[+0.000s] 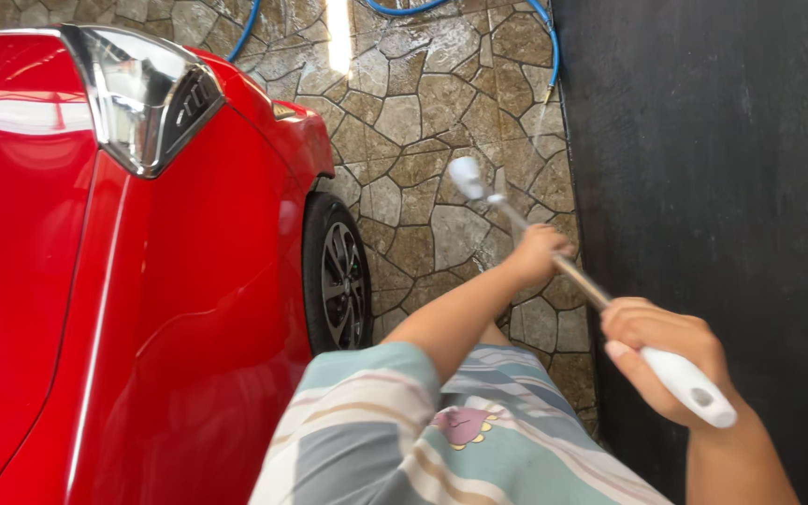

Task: The person scrubs the tiled floor of a garage using a long-handled brush while rinsing the area with a blue water hose.

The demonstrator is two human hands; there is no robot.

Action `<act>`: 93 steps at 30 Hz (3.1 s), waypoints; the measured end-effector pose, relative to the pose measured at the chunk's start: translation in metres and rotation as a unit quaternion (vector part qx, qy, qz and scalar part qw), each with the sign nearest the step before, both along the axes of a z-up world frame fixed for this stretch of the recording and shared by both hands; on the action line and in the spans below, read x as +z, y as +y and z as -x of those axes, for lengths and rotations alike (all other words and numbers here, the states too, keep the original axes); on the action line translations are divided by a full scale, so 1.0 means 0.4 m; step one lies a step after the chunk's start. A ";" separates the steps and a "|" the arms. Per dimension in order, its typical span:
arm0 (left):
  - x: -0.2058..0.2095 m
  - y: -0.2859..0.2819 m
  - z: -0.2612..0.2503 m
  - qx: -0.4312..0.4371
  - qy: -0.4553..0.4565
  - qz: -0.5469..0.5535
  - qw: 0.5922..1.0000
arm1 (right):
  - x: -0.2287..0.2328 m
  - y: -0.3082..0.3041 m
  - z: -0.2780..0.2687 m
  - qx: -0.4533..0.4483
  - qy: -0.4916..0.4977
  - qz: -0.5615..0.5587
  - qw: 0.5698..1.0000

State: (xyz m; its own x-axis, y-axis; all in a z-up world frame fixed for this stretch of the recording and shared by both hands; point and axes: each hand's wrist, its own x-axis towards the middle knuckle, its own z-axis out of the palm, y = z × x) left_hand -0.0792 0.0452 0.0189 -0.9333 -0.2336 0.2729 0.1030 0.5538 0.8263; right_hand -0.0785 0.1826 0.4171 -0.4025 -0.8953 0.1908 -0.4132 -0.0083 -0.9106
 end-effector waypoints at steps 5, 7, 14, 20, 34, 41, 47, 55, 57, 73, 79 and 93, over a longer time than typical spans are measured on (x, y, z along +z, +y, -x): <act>0.071 0.077 0.234 -0.031 -0.006 -0.009 0.999 | -0.028 0.043 0.164 -0.003 -0.003 -0.019 1.000; 0.101 0.060 0.263 -0.020 -0.030 -0.009 0.999 | -0.038 0.037 0.221 0.019 -0.048 0.011 0.999; -0.002 -0.331 -0.051 0.141 -0.216 0.007 0.966 | -0.171 -0.241 0.222 0.163 -0.053 0.068 0.983; -0.071 -0.460 -0.171 0.208 -0.199 0.084 0.954 | -0.237 -0.368 0.196 0.241 -0.096 0.060 0.964; 0.069 0.081 0.320 -0.097 0.017 0.007 0.995 | 0.001 0.038 0.212 -0.113 -0.011 0.065 0.991; -0.007 -0.068 0.491 -0.206 -0.014 0.020 0.978 | -0.089 -0.093 0.272 -0.158 0.056 0.060 0.984; -0.063 -0.174 0.662 -0.273 -0.090 0.130 0.949 | -0.232 -0.181 0.397 -0.204 0.047 0.134 0.969; -0.149 -0.500 0.927 -0.100 -0.220 0.108 0.964 | -0.468 -0.449 0.744 -0.221 0.134 0.101 0.961; -0.134 -0.572 0.962 -0.093 -0.196 0.101 0.971 | -0.457 -0.511 0.782 -0.211 0.100 0.078 0.969; -0.028 -0.474 0.896 -0.195 -0.071 0.068 0.976 | -0.326 -0.442 0.695 -0.319 0.103 0.080 0.939; -0.096 -0.568 0.970 -0.074 -0.110 0.119 0.984 | -0.406 -0.522 0.791 -0.222 0.090 0.091 0.967; 0.043 -0.397 0.897 -0.157 -0.161 0.068 0.972 | -0.288 -0.320 0.773 -0.267 0.015 0.126 0.955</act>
State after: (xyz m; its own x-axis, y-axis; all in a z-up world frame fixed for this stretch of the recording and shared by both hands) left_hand -0.4382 -0.1135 0.0360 -0.9949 0.0943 -0.0359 0.0333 0.6432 0.7650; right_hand -0.3877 0.0546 0.3017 -0.7799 -0.4883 0.3915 -0.4452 -0.0068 -0.8954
